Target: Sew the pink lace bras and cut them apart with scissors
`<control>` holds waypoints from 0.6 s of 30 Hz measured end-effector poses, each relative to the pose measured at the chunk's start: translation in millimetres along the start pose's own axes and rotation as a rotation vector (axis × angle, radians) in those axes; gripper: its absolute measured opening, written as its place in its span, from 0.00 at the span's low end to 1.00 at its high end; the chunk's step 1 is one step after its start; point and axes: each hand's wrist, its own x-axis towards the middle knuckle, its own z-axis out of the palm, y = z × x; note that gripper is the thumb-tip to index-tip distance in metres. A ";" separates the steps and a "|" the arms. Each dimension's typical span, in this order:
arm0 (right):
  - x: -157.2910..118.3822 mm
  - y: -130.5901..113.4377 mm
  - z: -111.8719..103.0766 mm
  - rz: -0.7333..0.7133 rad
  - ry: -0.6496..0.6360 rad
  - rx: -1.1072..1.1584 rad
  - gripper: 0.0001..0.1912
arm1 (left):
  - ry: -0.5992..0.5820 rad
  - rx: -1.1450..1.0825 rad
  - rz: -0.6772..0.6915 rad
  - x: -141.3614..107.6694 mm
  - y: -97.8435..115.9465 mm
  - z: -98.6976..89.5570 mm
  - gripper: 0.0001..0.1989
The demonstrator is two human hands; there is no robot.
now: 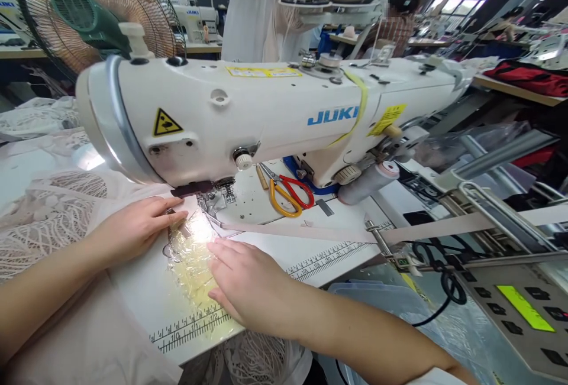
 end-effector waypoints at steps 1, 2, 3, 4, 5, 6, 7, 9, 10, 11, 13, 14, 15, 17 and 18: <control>-0.7 -2.1 -0.8 -0.011 0.001 0.008 0.15 | -0.007 0.009 -0.015 0.9 -2.0 0.0 0.21; -1.2 -4.8 -1.2 -0.031 0.012 0.017 0.14 | -0.019 0.019 -0.030 2.0 -3.8 0.0 0.21; -1.3 -8.5 -0.5 -0.055 0.031 0.026 0.13 | -0.036 0.028 -0.044 3.1 -5.4 0.1 0.21; -0.9 -13.5 1.8 -0.086 0.064 0.038 0.12 | -0.053 0.037 -0.060 4.1 -6.7 0.3 0.20; 0.3 -20.1 6.3 -0.123 0.098 0.053 0.12 | -0.068 0.044 -0.076 4.8 -7.5 0.7 0.20; 2.4 -28.4 13.6 -0.172 0.130 0.070 0.12 | -0.077 0.049 -0.093 5.1 -7.6 1.2 0.21; 5.6 -38.6 23.8 -0.225 0.164 0.084 0.12 | -0.083 0.054 -0.110 4.5 -7.1 1.5 0.21; 15.0 -62.6 51.9 -0.335 0.205 0.090 0.12 | -0.066 0.059 -0.144 -0.9 -3.8 0.9 0.21; 20.8 -75.3 68.1 -0.335 0.265 0.065 0.10 | -0.047 0.062 -0.163 -6.6 -1.0 -0.7 0.21; 26.8 -87.5 84.0 -0.332 0.277 0.026 0.11 | -0.023 0.071 -0.185 -14.7 2.4 -3.4 0.22; 37.1 -107.5 109.0 -0.234 0.311 -0.055 0.12 | 0.027 0.138 -0.253 -38.8 10.7 -12.4 0.22; 40.6 -114.2 116.1 -0.214 0.339 -0.081 0.12 | 0.036 0.200 -0.304 -54.2 15.2 -18.0 0.22; 42.4 -118.3 119.0 -0.197 0.364 -0.098 0.11 | 0.020 0.274 -0.364 -71.3 19.9 -23.8 0.22; 41.6 -119.1 113.3 -0.197 0.375 -0.110 0.10 | -0.054 0.399 -0.468 -106.9 29.5 -33.8 0.22; 39.6 -116.5 106.2 -0.208 0.344 -0.108 0.09 | -0.098 0.428 -0.499 -123.5 34.5 -37.0 0.22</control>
